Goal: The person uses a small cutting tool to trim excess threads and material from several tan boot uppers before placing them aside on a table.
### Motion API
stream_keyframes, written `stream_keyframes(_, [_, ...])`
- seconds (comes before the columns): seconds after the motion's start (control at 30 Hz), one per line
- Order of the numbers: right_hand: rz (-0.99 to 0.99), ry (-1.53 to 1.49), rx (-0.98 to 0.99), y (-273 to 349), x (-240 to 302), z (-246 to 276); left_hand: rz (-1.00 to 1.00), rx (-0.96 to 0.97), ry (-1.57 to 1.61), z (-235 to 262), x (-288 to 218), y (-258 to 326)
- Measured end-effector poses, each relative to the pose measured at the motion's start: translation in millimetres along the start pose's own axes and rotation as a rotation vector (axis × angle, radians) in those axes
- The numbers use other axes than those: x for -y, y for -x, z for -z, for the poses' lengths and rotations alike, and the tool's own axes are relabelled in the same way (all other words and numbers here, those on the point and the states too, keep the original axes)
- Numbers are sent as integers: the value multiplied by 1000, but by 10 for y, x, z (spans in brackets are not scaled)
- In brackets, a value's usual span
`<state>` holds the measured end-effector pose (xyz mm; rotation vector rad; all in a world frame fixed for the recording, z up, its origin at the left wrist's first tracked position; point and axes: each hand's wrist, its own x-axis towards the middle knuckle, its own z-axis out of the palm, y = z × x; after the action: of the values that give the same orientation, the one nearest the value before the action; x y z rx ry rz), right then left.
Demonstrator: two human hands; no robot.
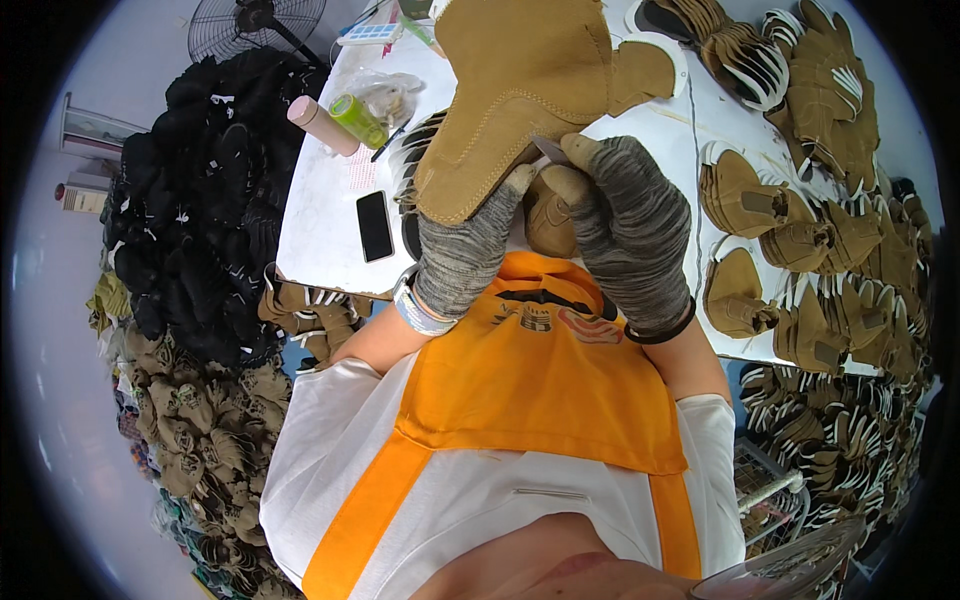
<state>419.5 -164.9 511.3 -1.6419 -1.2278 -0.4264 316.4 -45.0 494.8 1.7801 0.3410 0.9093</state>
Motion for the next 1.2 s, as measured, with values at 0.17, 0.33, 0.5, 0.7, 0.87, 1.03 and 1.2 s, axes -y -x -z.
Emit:
stream_keyframes(0.17, [0,-9,-95,-15,-3,-18,46,-19,46,-8,-6,32])
stream_keyframes(0.33, [41,105,-64,-48,-6,-10,21,-32,33,-8,33,22])
stream_keyframes(0.5, [-32,28,-104,-44,34,-53,16,-28,81,-16,26,10])
stream_keyframes(0.7, [-122,-129,-202,-30,-48,-68,58,-9,41,0,41,47])
stream_keyframes(0.87, [-67,9,-65,-58,70,14,22,-13,-13,-1,27,28])
stream_keyframes(1.03, [19,46,-46,-57,23,14,32,-9,-14,-12,11,30])
stream_keyframes(1.2, [22,89,-4,-47,16,48,37,-16,-24,-8,60,60])
